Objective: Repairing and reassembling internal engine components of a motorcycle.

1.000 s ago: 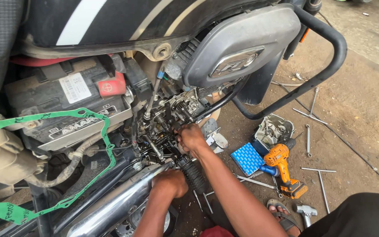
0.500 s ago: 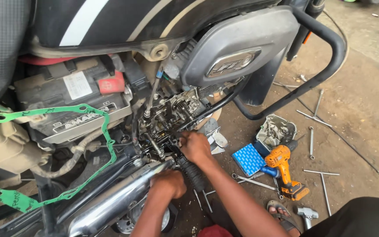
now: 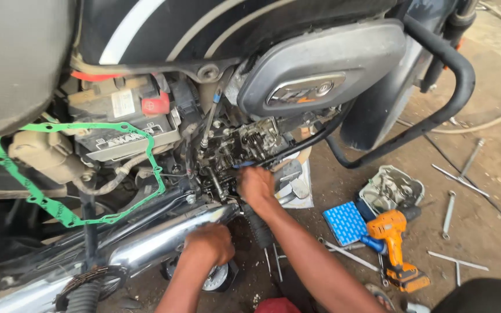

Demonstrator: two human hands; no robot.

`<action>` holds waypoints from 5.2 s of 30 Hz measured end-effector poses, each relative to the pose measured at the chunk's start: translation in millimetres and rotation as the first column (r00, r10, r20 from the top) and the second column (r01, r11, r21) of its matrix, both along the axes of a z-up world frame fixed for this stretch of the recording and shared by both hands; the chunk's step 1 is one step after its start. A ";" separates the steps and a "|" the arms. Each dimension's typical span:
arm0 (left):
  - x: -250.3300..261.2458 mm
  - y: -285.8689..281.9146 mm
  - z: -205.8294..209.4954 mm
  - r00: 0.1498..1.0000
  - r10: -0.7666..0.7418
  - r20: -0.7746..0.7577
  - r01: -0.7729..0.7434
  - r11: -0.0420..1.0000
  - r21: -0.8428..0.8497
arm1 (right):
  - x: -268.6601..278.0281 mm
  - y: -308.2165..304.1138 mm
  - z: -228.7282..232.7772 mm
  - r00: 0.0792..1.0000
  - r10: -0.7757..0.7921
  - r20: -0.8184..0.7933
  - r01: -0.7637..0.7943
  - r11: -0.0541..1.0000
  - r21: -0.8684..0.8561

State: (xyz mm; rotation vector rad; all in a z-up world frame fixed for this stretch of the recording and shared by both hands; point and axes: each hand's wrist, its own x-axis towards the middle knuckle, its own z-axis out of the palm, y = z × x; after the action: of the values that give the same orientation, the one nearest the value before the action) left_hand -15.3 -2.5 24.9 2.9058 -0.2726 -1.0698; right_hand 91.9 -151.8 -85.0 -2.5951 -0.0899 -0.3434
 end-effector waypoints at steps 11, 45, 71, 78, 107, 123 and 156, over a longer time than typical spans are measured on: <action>-51.9 -19.7 40.0 0.998 0.054 -0.025 -0.051 0.994 0.094 | -18.1 -13.8 1.6 0.994 -0.096 0.051 0.095 0.995 0.025; -69.0 -17.5 51.3 0.997 0.046 -0.065 -0.036 0.990 0.138 | -17.0 5.7 -5.1 0.979 0.148 -0.140 -0.148 0.989 0.013; -74.9 -8.0 55.4 0.996 0.075 -0.040 -0.070 0.991 0.111 | 27.6 -12.4 -50.4 0.921 0.281 -0.270 -0.176 0.918 0.356; -73.6 -6.2 46.3 0.998 0.063 -0.005 -0.062 0.992 0.111 | -0.7 5.2 -23.6 0.972 0.199 -0.126 -0.153 0.940 0.306; -73.9 1.2 35.3 0.998 0.054 0.016 -0.056 0.992 0.113 | 6.0 6.5 3.8 0.868 0.194 -0.457 -0.132 0.977 0.165; -80.0 -31.8 54.9 0.993 0.063 0.099 -0.070 0.996 0.063 | 5.4 9.2 -24.3 0.953 0.136 -0.270 -0.100 0.984 0.145; -19.4 4.4 -36.6 0.956 -0.291 -0.027 0.285 0.949 -0.134 | -26.4 20.1 -19.1 0.956 0.200 0.214 -0.211 0.977 0.030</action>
State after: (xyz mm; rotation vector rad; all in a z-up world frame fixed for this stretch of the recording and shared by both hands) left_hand -34.7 1.9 -11.6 2.7790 -0.7556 -1.1055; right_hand 65.5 -131.7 -104.1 -2.4615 -0.4170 -0.5340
